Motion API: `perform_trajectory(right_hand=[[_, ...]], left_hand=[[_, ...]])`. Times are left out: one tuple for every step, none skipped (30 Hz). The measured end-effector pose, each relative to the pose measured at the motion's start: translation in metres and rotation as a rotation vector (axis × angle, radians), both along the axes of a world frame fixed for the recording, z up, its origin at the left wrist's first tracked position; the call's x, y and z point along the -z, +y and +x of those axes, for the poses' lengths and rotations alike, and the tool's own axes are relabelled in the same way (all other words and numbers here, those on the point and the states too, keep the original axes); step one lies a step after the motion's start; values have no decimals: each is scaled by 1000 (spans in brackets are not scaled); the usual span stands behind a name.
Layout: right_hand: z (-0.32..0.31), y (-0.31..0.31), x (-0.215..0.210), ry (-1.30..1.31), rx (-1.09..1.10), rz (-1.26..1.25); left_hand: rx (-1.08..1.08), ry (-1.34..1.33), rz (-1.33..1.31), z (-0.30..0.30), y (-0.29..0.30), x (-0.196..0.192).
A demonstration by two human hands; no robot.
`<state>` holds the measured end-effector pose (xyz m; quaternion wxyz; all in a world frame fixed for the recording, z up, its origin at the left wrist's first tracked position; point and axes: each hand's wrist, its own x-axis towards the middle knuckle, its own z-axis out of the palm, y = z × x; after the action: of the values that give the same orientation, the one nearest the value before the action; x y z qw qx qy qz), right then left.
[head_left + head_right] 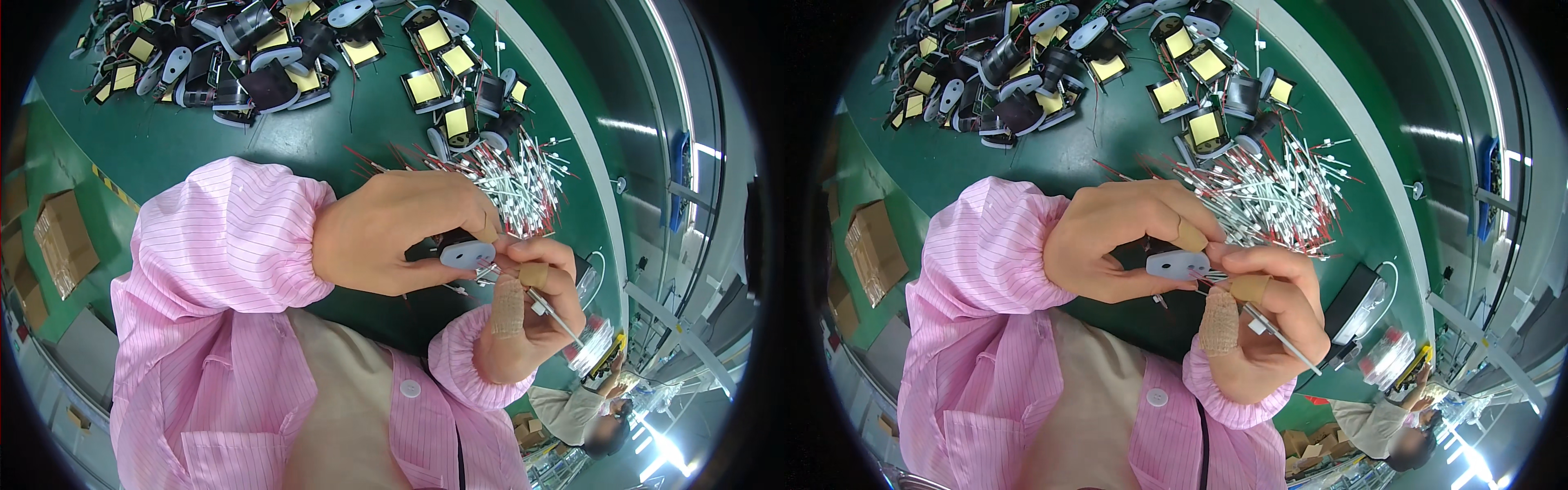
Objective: The person inserts small white plastic connectors into the ports of gray electronic components. They pick up a component, align the connector, and push it in, then place the finished unit on the table. This process is repeated for multiple units throughout the clip.
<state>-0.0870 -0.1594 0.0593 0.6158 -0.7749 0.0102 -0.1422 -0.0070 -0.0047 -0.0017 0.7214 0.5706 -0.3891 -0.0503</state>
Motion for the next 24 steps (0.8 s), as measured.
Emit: perform_trajectory(right_hand=[[0, 1, 0, -15, 24, 9], [-1, 1, 0, -18, 32, -7], [-1, 1, -1, -21, 38, -23], [-1, 1, -1, -24, 44, -39], [-1, 1, -2, -31, 32, -61], [-1, 1, -2, -38, 23, -84], [-1, 0, -2, -45, 15, -107], [-1, 1, -2, -46, 20, -106], [0, 2, -3, -48, 23, -104], [0, 3, -3, -49, 26, -102], [0, 2, -5, -29, 1, -138], [-1, 1, -8, -8, -24, -175], [-2, 1, -10, 12, -48, -211], [-2, 2, -10, 10, -33, -218], [-2, 4, -10, 8, -18, -225], [-2, 6, -10, 6, -3, -232], [-2, 6, -10, 6, 3, -244], [-2, 7, -10, 6, 8, -256], [-2, 7, -10, 6, 13, -268], [-2, 8, -9, 0, 15, -272], [-1, 8, -9, -5, 16, -276], [-1, 8, -9, -11, 18, -281], [-1, 9, -11, -1, 16, -315], [0, 9, -13, 10, 15, -349]], left_hand=[[3, 1, -9, 0, 0, 0], [5, 2, -18, 0, 0, 1], [6, 2, -26, 0, 0, 1], [8, 1, -25, 1, 0, 1], [11, 1, -22, 1, 0, 1], [17, 0, -22, 1, 0, 1], [23, 1, -21, 2, 0, 1], [30, 2, -20, 2, 0, 2], [33, 3, -18, 2, 1, 2], [34, 10, -17, 2, 1, 2], [35, 16, -16, 2, 1, 2], [36, 22, -15, 2, 1, 2], [37, 28, -12, 1, 1, 2], [37, 34, -9, 1, 1, 1], [37, 41, -6, 2, 1, 1], [36, 36, -5, 2, 1, 1], [35, 30, -4, 2, 1, 1], [33, 25, -2, 2, 1, 1], [27, 25, 0, 2, 1, 2], [22, 25, 1, 2, 1, 3], [17, 26, 2, 1, 1, 3], [17, 26, 9, 1, 1, 2], [17, 26, 16, 1, 1, 2], [18, 27, 23, 2, 2, 2]])
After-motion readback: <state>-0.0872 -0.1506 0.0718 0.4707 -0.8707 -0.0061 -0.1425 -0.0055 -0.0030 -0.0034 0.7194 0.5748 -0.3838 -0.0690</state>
